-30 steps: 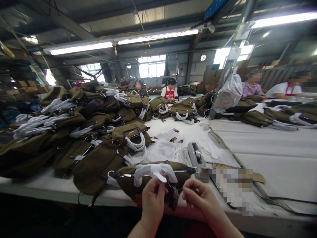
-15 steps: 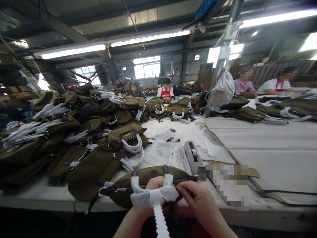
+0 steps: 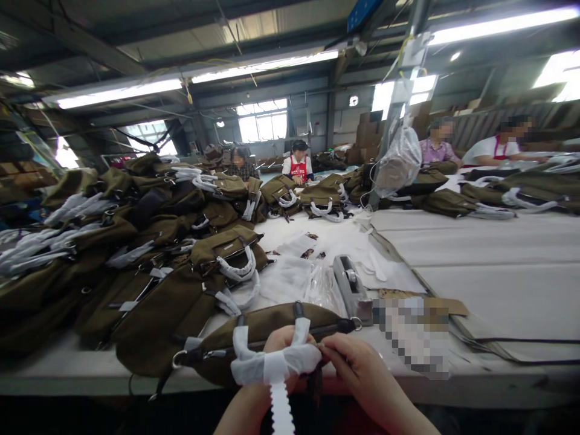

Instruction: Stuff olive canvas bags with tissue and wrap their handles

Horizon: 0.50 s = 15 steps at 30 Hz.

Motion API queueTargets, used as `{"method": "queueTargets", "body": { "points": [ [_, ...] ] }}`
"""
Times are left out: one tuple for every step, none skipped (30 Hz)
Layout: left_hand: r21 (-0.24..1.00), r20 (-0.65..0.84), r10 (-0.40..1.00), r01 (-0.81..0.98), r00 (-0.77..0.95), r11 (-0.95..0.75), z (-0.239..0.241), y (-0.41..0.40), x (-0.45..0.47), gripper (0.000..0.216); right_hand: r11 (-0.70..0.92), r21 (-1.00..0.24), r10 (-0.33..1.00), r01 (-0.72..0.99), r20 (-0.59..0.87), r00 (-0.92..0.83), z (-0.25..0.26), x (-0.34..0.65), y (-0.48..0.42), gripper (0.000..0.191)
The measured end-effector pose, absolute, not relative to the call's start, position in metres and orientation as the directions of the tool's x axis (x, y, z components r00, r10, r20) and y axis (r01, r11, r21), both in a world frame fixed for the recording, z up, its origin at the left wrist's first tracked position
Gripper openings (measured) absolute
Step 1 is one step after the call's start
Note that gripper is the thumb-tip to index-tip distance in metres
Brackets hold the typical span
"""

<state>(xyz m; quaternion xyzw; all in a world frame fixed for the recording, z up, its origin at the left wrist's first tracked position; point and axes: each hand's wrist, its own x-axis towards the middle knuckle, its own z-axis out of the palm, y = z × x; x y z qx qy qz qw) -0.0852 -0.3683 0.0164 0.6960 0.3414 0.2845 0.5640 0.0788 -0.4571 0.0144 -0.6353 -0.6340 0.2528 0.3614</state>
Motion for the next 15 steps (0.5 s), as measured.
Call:
{"method": "queueTargets", "body": {
  "points": [
    [0.976,0.015,0.797,0.163,0.603,-0.141,0.017,-0.368,-0.085,0.028,0.063,-0.781,0.989,0.621,0.135,0.068,0.014,0.079,-0.457,0.036],
    [0.975,0.015,0.798,0.167,0.603,-0.145,0.018,-0.369,-0.084,0.026,0.062,-0.779,0.989,0.623,0.131,0.066,0.014,0.079,-0.458,0.036],
    [0.977,0.011,0.798,0.163,0.602,-0.137,0.019,-0.369,-0.083,0.024,0.059,-0.775,0.990,0.629,0.126,0.063,0.015,0.080,-0.458,0.035],
    [0.981,0.001,0.799,0.153,0.602,-0.116,0.019,-0.369,-0.083,0.023,0.057,-0.771,0.991,0.635,0.123,0.060,0.015,0.080,-0.457,0.035],
    [0.986,-0.010,0.802,0.138,0.598,-0.091,0.019,-0.368,-0.083,0.021,0.054,-0.765,0.991,0.642,0.118,0.057,0.015,0.080,-0.457,0.035],
    [0.989,-0.018,0.799,0.128,0.601,-0.074,0.019,-0.368,-0.083,0.020,0.053,-0.757,0.992,0.651,0.113,0.052,0.015,0.080,-0.457,0.035],
    [0.990,-0.016,0.793,0.124,0.609,-0.075,0.018,-0.367,-0.083,0.020,0.051,-0.746,0.993,0.664,0.108,0.045,0.016,0.080,-0.457,0.036],
    [0.988,-0.004,0.784,0.125,0.620,-0.093,0.017,-0.366,-0.083,0.019,0.051,-0.732,0.994,0.679,0.104,0.038,0.017,0.081,-0.457,0.036],
    [0.984,0.010,0.772,0.132,0.635,-0.121,0.015,-0.365,-0.084,0.018,0.052,-0.715,0.994,0.697,0.101,0.029,0.019,0.081,-0.457,0.036],
    [0.979,0.023,0.762,0.140,0.648,-0.149,0.013,-0.364,-0.085,0.018,0.054,-0.698,0.995,0.714,0.097,0.019,0.020,0.080,-0.457,0.036],
    [0.974,0.035,0.754,0.146,0.655,-0.172,0.011,-0.363,-0.085,0.017,0.056,-0.680,0.996,0.731,0.092,0.010,0.022,0.080,-0.457,0.035],
    [0.971,0.046,0.753,0.147,0.656,-0.187,0.008,-0.362,-0.086,0.018,0.056,-0.663,0.996,0.747,0.087,0.002,0.024,0.080,-0.457,0.035],
    [0.970,0.054,0.758,0.144,0.650,-0.193,0.006,-0.362,-0.086,0.019,0.058,-0.646,0.996,0.761,0.084,-0.004,0.025,0.079,-0.458,0.034],
    [0.970,0.060,0.761,0.143,0.646,-0.198,0.004,-0.362,-0.086,0.019,0.061,-0.630,0.996,0.774,0.084,-0.010,0.026,0.078,-0.458,0.033],
    [0.969,0.067,0.763,0.141,0.643,-0.204,0.002,-0.362,-0.086,0.019,0.061,-0.616,0.996,0.785,0.084,-0.012,0.026,0.078,-0.458,0.034]
  ]
}}
